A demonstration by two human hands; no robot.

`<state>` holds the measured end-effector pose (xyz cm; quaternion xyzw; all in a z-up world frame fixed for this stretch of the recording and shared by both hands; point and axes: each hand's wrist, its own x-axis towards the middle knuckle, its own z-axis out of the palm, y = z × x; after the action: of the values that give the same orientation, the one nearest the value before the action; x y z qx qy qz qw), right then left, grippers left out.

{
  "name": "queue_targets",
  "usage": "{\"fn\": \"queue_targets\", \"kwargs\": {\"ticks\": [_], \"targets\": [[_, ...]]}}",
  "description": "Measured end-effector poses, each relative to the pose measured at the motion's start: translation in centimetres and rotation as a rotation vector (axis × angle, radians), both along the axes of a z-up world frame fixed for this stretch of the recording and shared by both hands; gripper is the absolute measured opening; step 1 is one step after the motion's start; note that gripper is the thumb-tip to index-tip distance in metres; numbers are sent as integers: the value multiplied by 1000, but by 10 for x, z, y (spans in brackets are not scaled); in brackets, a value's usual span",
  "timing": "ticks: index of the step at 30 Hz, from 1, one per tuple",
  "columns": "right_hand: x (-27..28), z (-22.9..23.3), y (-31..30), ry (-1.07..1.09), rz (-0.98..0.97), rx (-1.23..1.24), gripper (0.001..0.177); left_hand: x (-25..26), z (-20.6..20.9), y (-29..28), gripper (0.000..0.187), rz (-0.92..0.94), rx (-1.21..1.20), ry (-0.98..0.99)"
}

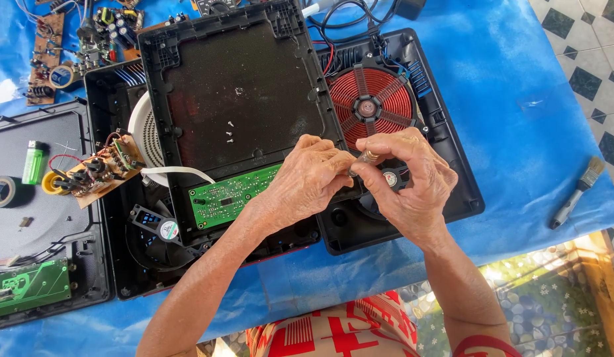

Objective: The person places a green circuit board into a black plastic housing and secures it by tightening screws with a screwdriver. The person also handles a white ribbon cable, connecting it to the board and adjusting its position within the housing.

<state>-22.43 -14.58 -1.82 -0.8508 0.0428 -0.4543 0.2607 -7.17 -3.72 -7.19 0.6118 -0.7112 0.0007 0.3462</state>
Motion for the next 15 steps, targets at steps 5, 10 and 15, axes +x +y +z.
{"fn": "queue_targets", "kwargs": {"ticks": [5,10,15], "targets": [[0,0,2,2,39,84,23,-7,1,2,21,24,-43,-12],[2,0,12,10,-96,238,35,-13,4,6,21,73,-135,-18],[5,13,6,43,176,95,19,-16,-9,9,36,166,-195,3]]}}
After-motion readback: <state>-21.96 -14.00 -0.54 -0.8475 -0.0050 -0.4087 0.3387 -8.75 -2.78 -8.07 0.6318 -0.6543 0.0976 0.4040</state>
